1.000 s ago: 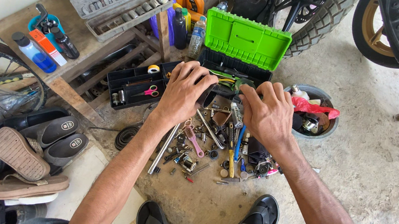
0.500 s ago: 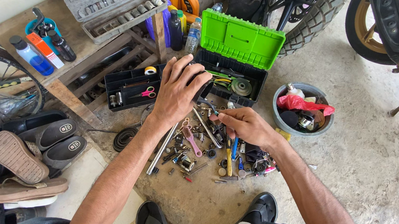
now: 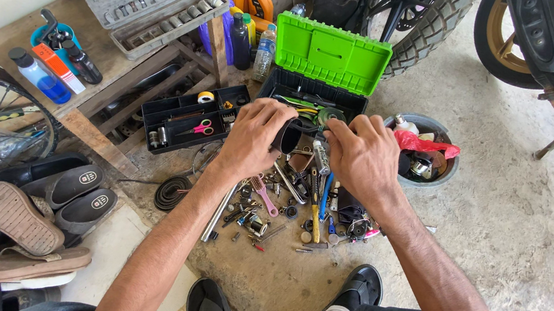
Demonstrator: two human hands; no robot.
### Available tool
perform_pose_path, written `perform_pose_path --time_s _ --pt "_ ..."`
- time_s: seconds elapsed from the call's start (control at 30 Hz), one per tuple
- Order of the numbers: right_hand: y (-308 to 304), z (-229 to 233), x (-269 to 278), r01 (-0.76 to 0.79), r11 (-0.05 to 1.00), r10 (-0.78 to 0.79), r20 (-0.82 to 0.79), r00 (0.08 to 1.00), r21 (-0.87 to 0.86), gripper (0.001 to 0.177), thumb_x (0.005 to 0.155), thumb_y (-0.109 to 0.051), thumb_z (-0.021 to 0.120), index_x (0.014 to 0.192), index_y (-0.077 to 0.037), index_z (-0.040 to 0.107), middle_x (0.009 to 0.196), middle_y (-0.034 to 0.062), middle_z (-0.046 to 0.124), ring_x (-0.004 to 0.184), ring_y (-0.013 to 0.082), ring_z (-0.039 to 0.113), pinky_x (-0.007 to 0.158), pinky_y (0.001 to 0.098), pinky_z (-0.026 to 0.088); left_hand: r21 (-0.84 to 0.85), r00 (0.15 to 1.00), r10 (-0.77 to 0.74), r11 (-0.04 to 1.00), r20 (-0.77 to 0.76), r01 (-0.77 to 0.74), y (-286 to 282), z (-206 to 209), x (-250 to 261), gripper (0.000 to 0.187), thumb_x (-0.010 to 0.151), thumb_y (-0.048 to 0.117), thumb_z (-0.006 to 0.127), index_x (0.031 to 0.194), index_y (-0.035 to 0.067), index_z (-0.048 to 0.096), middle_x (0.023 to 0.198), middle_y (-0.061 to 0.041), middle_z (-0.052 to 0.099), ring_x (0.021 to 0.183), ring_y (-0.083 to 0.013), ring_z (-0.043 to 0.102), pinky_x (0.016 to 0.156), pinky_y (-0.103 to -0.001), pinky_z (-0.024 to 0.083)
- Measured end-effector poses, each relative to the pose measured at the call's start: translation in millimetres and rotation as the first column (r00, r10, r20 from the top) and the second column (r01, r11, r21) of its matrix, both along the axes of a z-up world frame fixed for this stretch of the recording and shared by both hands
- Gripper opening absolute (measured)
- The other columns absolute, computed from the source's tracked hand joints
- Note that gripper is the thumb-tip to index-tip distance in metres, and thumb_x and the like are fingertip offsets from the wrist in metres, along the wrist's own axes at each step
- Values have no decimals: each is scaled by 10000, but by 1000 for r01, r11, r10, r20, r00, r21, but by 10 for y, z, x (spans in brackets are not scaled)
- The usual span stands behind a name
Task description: The person handles and wipes small metal and plastic parts by hand using a black cloth while sitting near a toolbox and various hand tools.
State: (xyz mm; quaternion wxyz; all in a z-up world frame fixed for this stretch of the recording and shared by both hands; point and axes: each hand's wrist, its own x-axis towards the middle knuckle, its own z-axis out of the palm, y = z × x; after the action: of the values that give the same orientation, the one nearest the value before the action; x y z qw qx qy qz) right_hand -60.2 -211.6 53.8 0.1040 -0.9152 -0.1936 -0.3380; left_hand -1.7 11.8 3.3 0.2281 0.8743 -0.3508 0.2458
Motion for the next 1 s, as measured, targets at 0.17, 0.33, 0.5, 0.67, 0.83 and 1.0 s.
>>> perform_pose_path --time_s 0.17,0.33,0.5,0.67,0.83,1.0 --pt "-46 52 -63 -13 997 22 121 992 -75 189 884 -202 785 1064 -144 790 872 21 605 854 217 556 712 391 441 51 934 -58 995 -352 81 -49 -197 154 786 664 99 890 1348 102 502 1208 -115 623 1143 -298 610 1045 -441 509" --pt "-239 5 92 15 990 0 113 994 -137 77 925 -204 815 998 -179 821 820 14 619 781 177 528 660 374 414 47 869 -13 998 -494 41 125 -282 268 754 659 115 904 1308 110 521 1230 -121 635 1163 -301 613 1032 -447 492" --pt "-433 100 158 -27 997 35 -99 994 78 159 918 -216 822 1053 -134 830 740 50 629 723 200 591 658 396 505 -78 886 -28 997 -463 -9 301 -165 241 699 672 148 921 1259 93 547 1225 -133 655 1203 -331 616 1042 -442 503" --pt "-271 -1 165 -194 966 242 -341 908 168 167 931 -212 767 1046 -96 799 845 95 733 731 222 702 637 385 575 -118 976 -60 992 -208 36 192 -80 168 768 626 117 922 1290 91 536 1230 -144 644 1221 -353 599 1063 -471 484" --pt "-181 -66 135 -218 967 249 -307 918 132 158 928 -186 744 1014 -60 786 836 126 728 769 301 698 666 429 561 -43 995 -66 997 -75 63 -8 32 4 785 634 104 923 1304 93 514 1222 -135 625 1224 -339 590 1070 -508 434" --pt "-243 136 68 -74 996 69 -99 993 -52 114 919 -201 775 988 -118 810 780 54 623 776 236 610 695 412 498 35 996 -74 996 -59 76 -90 75 -44 801 619 100 915 1302 93 494 1234 -137 604 1224 -337 582 1070 -500 421"
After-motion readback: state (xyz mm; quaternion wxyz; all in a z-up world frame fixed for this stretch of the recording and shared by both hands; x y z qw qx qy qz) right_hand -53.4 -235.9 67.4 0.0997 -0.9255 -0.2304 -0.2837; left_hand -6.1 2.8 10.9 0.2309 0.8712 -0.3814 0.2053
